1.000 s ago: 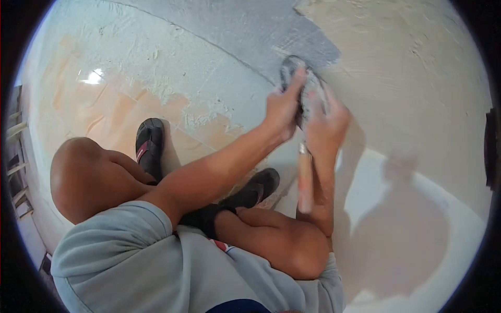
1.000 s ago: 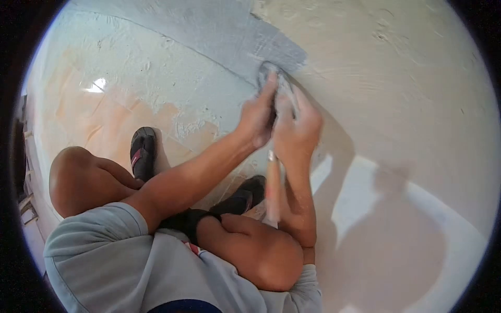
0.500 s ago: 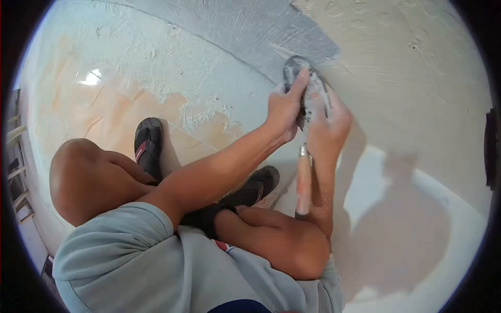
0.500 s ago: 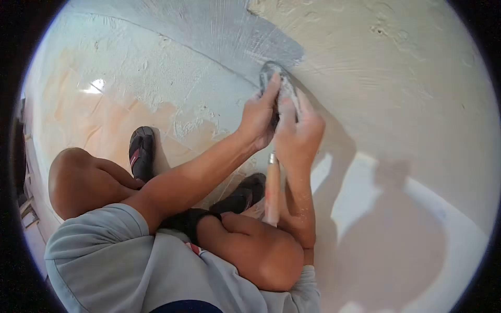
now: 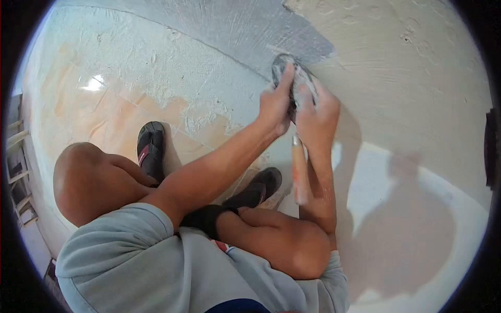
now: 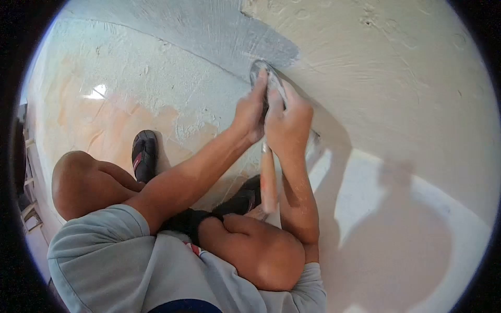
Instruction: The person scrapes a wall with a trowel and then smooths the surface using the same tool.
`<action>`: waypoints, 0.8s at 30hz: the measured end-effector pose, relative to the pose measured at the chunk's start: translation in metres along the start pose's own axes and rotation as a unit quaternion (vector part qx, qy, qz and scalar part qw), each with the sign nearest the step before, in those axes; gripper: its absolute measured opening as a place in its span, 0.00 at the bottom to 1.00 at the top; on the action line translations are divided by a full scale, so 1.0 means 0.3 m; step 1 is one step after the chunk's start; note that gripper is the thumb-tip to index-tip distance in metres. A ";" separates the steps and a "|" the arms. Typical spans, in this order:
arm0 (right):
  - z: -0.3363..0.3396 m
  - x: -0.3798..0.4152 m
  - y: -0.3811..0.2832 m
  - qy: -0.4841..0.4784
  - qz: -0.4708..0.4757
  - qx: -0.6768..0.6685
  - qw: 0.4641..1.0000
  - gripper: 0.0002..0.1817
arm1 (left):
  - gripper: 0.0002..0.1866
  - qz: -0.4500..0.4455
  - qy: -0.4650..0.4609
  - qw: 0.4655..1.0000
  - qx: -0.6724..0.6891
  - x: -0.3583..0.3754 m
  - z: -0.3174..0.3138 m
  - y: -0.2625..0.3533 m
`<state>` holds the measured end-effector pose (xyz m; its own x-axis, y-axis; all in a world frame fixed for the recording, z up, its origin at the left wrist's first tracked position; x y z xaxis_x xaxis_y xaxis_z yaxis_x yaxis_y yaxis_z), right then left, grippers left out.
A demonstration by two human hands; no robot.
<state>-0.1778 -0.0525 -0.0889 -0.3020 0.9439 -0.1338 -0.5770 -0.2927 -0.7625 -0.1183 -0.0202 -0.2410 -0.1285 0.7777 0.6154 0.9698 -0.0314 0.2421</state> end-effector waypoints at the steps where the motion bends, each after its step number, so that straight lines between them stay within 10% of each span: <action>1: -0.002 0.000 -0.013 -0.006 0.001 0.020 1.000 0.14 | 0.24 -0.019 -0.014 0.999 -0.031 -0.003 -0.013 -0.002; 24: 0.015 -0.001 -0.028 -0.022 -0.002 0.021 1.000 0.16 | 0.22 0.000 -0.036 0.999 0.003 0.007 -0.055 -0.028</action>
<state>-0.1764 -0.0511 -0.0795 -0.3319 0.9377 -0.1030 -0.6088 -0.2963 -0.7359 -0.1302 -0.0285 -0.2293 -0.1124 0.8209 0.5599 0.9713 -0.0282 0.2364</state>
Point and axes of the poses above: each hand's wrist, its own x-axis away from the middle knuckle, its own z-axis out of the back of the hand, y = z × x, the point moved 10 cm from there along -x, towards the middle knuckle, and after that the axes turned 3 degrees about -x, right-handed, at the moved point
